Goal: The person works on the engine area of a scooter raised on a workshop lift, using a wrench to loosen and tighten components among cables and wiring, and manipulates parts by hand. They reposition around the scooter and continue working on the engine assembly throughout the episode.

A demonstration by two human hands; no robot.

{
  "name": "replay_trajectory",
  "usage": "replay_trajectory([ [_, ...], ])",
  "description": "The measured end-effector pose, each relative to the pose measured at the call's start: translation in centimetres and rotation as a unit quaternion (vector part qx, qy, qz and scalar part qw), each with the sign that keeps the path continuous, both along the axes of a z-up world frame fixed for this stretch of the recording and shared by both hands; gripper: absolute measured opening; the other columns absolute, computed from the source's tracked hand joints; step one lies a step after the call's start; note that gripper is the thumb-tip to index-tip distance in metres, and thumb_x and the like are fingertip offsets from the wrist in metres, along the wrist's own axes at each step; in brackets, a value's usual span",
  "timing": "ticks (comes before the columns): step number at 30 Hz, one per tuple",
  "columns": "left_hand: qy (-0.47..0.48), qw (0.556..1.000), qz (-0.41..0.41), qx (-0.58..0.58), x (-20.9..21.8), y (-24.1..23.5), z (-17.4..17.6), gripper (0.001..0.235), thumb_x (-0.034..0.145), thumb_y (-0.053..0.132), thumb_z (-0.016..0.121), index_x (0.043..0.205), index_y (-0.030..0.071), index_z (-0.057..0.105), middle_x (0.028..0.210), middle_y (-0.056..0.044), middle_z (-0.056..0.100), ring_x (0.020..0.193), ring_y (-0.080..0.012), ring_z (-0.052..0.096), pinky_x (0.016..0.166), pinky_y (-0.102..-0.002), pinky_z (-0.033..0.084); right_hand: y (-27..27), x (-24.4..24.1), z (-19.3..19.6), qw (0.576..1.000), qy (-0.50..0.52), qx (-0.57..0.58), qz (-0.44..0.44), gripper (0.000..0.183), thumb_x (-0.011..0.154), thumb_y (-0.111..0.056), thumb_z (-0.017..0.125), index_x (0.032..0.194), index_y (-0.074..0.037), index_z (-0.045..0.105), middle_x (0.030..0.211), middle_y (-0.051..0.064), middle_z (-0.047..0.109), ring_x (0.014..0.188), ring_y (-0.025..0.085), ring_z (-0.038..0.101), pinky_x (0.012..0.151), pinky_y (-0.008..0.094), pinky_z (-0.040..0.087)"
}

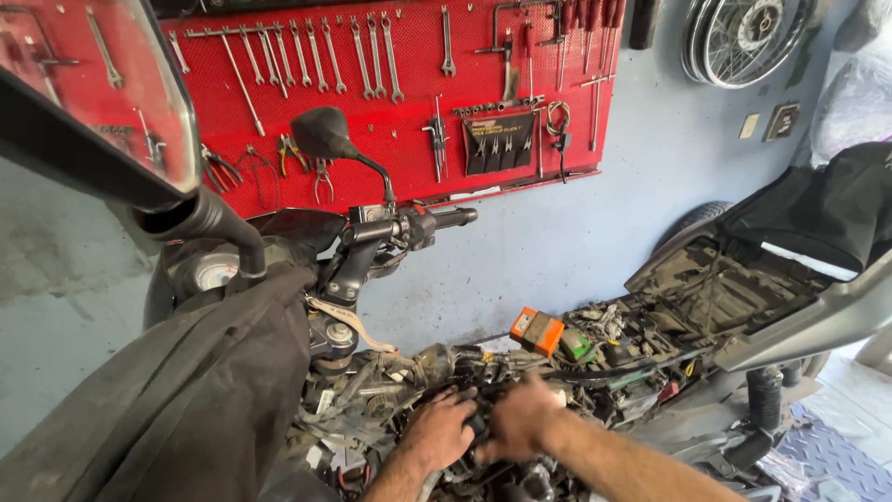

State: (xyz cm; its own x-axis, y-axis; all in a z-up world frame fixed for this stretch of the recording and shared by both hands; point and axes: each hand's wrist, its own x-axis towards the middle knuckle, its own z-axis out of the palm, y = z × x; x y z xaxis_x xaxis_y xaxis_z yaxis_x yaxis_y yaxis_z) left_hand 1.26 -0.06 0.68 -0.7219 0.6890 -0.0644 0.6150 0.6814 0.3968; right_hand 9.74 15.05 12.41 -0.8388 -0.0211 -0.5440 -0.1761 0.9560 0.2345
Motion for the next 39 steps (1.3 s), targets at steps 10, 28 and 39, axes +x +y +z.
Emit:
replay_trajectory([
  [10,0.009,1.0,-0.013,0.01,-0.1,-0.2,-0.8,0.045,0.089,0.018,0.056,0.133,0.01,0.061,0.161,0.001,0.041,0.149,-0.0289,0.034,0.122,-0.045,0.028,0.0,-0.4,-0.7,0.998,-0.021,-0.029,0.056,0.072,0.094,-0.08,0.039,0.129,-0.025,0.069,0.114,0.003,0.07,0.128,0.026,0.055,0.119,0.061,0.023],
  [28,0.044,0.996,-0.042,0.066,0.5,-0.6,-1.7,0.045,0.085,0.017,0.059,0.128,0.007,0.064,0.157,-0.006,0.047,0.145,-0.0329,0.04,0.119,-0.042,0.034,-0.2,-0.2,-0.7,0.998,-0.006,-0.044,0.04,0.064,0.092,-0.075,0.045,0.125,-0.029,0.074,0.125,0.007,0.071,0.125,0.028,0.061,0.118,0.061,0.026],
  [39,0.032,0.997,-0.028,0.057,-0.5,-0.5,-1.2,0.047,0.087,0.017,0.058,0.133,0.01,0.062,0.156,-0.003,0.047,0.146,-0.0312,0.037,0.12,-0.043,0.03,-0.9,0.2,-0.4,0.997,0.015,0.01,0.071,0.078,0.092,-0.082,0.046,0.126,-0.017,0.071,0.13,0.009,0.064,0.134,0.031,0.049,0.116,0.066,0.019],
])
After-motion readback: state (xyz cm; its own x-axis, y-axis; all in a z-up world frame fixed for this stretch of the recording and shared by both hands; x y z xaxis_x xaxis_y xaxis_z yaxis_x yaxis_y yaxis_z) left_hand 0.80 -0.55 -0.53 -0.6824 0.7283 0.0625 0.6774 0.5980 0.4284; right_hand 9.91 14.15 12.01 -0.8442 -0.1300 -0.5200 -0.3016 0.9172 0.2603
